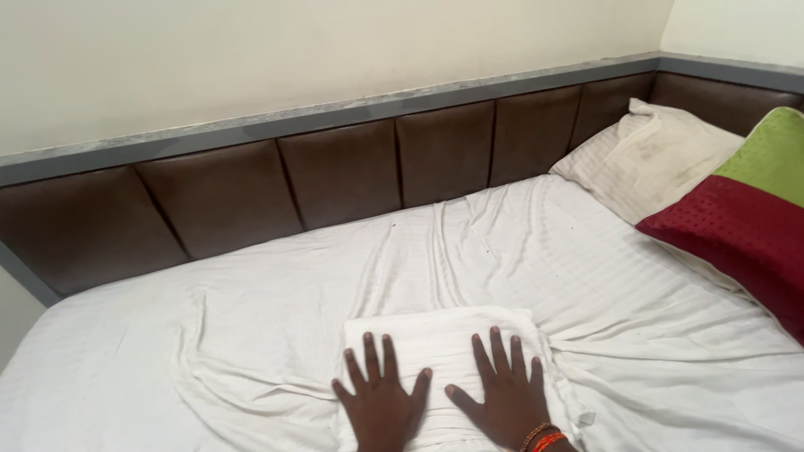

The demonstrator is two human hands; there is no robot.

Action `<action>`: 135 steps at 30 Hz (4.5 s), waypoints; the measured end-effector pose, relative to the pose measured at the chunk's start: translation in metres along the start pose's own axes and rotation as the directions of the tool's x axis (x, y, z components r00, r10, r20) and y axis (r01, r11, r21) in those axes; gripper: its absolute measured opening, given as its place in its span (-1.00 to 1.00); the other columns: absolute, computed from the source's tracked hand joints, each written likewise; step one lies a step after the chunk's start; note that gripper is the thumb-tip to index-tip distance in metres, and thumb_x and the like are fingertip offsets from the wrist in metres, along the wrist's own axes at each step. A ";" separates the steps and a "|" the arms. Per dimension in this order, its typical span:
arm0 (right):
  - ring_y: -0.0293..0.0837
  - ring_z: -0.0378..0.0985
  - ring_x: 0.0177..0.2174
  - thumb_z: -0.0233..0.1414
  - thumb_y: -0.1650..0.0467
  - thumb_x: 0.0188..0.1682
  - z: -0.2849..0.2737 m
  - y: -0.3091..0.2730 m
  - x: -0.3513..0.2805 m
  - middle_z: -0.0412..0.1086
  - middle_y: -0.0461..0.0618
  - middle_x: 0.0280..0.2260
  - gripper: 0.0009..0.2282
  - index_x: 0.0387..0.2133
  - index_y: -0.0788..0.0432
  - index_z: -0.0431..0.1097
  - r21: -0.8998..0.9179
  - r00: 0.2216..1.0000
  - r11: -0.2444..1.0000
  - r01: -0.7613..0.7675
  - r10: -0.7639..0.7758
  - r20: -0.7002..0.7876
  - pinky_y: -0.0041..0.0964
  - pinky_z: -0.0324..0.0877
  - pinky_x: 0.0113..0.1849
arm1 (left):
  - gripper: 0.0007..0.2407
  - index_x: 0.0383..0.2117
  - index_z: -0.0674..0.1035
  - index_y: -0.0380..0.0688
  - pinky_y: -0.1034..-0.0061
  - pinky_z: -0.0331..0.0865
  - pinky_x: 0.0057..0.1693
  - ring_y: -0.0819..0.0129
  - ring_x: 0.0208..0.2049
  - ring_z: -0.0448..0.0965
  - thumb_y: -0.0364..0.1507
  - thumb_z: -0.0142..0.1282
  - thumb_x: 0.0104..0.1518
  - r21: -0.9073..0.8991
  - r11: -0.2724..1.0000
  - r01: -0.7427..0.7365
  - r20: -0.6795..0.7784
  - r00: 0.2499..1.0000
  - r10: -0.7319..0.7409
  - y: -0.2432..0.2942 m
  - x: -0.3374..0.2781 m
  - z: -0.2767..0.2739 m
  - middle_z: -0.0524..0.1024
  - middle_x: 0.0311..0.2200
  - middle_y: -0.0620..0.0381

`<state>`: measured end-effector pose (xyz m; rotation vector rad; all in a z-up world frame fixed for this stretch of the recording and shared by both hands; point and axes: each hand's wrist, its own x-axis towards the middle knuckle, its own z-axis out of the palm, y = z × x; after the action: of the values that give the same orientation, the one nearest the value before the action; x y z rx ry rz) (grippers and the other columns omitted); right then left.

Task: The person folds a white bed sheet on a bed by smoothing it out, folding it in half multiple times, and then rolling it into a compact bundle. The person then places the folded sheet on a stack of other linens and adjusts the pillows on the bed.

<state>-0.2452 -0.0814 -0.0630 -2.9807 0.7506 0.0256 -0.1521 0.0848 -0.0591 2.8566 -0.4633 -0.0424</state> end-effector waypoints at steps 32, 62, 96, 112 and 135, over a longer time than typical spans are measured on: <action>0.19 -0.20 0.36 -0.15 -0.27 -0.18 0.019 0.058 0.063 -0.14 0.04 0.40 -0.09 0.39 -0.09 -0.09 0.156 0.972 0.964 -0.216 0.228 -0.062 0.47 -0.22 0.22 | -0.35 0.40 0.11 0.18 -0.34 -0.16 0.30 -0.35 0.39 -0.16 0.10 -0.18 0.18 -0.036 0.998 -0.060 -0.237 0.970 0.050 -0.042 0.048 0.029 -0.14 0.45 -0.15; 0.17 0.43 0.13 0.30 -0.16 -0.47 0.017 0.079 0.062 0.32 0.34 0.15 0.17 0.30 0.39 0.02 0.601 0.950 0.768 -0.223 0.309 -0.043 -0.05 0.38 0.11 | -0.30 0.04 0.43 -0.52 0.16 0.54 0.05 -0.13 -0.08 0.66 -0.13 0.33 -0.12 -0.617 0.697 0.366 0.308 0.927 -0.214 -0.076 0.040 0.006 0.58 -0.09 -0.38; -0.06 0.47 -0.31 0.36 0.20 -0.23 0.031 0.120 0.083 0.57 0.20 -0.22 -0.42 -0.01 0.27 0.41 0.801 0.970 0.559 -0.215 0.028 0.240 -0.13 0.37 -0.27 | -0.41 0.32 0.39 -0.03 0.01 0.39 0.16 -0.06 0.19 0.46 -0.01 -0.33 0.25 -0.749 -0.531 0.396 0.531 0.838 -0.125 -0.123 -0.001 -0.062 0.45 0.21 -0.12; -0.02 0.63 -0.07 0.26 0.31 -0.28 -0.005 0.004 0.044 0.57 0.13 -0.02 -0.33 0.18 0.26 0.30 0.933 0.933 0.110 -0.342 -0.074 0.351 -0.14 0.49 0.00 | -0.38 0.11 0.48 -0.32 0.26 0.51 -0.23 0.05 -0.37 0.61 -0.63 0.05 -0.30 -0.752 0.377 0.540 0.509 0.840 -0.188 -0.158 0.058 -0.035 0.64 -0.28 -0.23; -0.03 0.48 0.05 0.34 0.42 -0.37 0.031 -0.080 0.087 0.37 0.14 0.10 -0.14 0.26 0.27 0.02 0.998 0.998 0.040 -0.054 -0.021 0.055 -0.15 0.47 0.02 | -0.40 -0.10 0.58 -0.27 0.08 0.53 0.03 -0.08 -0.06 0.67 0.05 0.26 -0.04 -0.524 0.695 0.493 0.009 0.819 -0.574 -0.154 0.041 -0.081 0.65 -0.12 -0.17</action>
<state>-0.1300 -0.0499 -0.0918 -1.4950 0.4269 -0.3036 -0.0607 0.2331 -0.0181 2.3364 0.3904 -0.0375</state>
